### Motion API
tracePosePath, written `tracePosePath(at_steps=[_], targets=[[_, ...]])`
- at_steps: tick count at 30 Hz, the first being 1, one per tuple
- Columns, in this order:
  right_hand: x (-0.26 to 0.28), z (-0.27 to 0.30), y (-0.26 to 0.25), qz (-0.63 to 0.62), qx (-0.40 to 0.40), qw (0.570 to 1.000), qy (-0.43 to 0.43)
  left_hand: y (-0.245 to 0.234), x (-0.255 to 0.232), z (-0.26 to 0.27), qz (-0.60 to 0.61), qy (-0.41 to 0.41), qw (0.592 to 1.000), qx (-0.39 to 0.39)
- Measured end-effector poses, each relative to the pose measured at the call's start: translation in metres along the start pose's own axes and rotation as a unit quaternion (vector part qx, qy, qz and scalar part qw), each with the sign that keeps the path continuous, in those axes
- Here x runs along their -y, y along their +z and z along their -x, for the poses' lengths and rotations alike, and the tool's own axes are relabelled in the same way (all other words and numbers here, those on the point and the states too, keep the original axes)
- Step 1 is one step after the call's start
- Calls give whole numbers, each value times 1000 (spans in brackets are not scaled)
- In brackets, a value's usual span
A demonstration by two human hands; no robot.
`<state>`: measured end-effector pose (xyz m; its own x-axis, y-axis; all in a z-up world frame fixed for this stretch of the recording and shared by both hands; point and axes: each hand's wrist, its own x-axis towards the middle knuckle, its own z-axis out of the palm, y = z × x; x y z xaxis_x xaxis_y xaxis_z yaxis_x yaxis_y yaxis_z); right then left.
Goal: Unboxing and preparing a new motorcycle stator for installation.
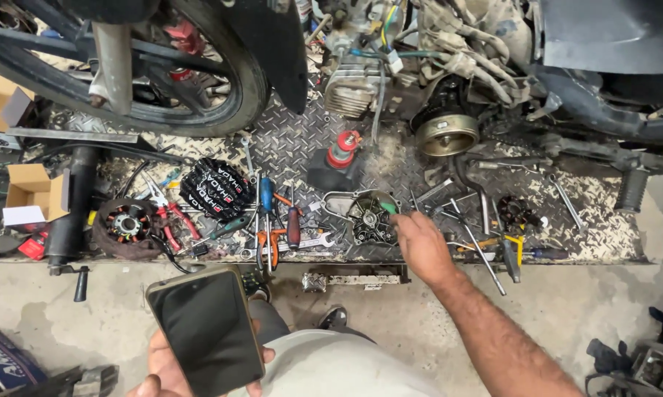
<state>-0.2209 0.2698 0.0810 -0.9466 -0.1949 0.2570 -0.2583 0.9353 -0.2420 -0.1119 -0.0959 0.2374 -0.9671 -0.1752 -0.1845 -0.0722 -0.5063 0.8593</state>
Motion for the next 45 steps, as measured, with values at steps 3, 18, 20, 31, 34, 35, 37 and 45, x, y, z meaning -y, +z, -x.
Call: tracePosePath(at_steps=[3,18,20,31,34,35,37,45], targets=[[-3,4,-1,-5,2,1000,-4,-2,4,-2,50,-3,998,41],[7,45,-65,-223,57,924,306,-6,17,-7,313,-33,927,205],[2,51,-68,-301,-22,883,359,-3,15,-8,337,-74,913,219],[8,23,-68,-241,26,926,289,-2,5,-8,312,-32,931,188],[15,7,-57,-193,106,944,247,-5,2,-8,301,-24,939,167],[18,2,-53,-156,170,939,255,-6,3,-9,301,-17,940,160],[30,-13,-44,-146,198,942,228,-8,-1,-6,294,-14,944,148],[29,-26,-10,-149,204,950,184,-4,-9,2,264,11,959,104]])
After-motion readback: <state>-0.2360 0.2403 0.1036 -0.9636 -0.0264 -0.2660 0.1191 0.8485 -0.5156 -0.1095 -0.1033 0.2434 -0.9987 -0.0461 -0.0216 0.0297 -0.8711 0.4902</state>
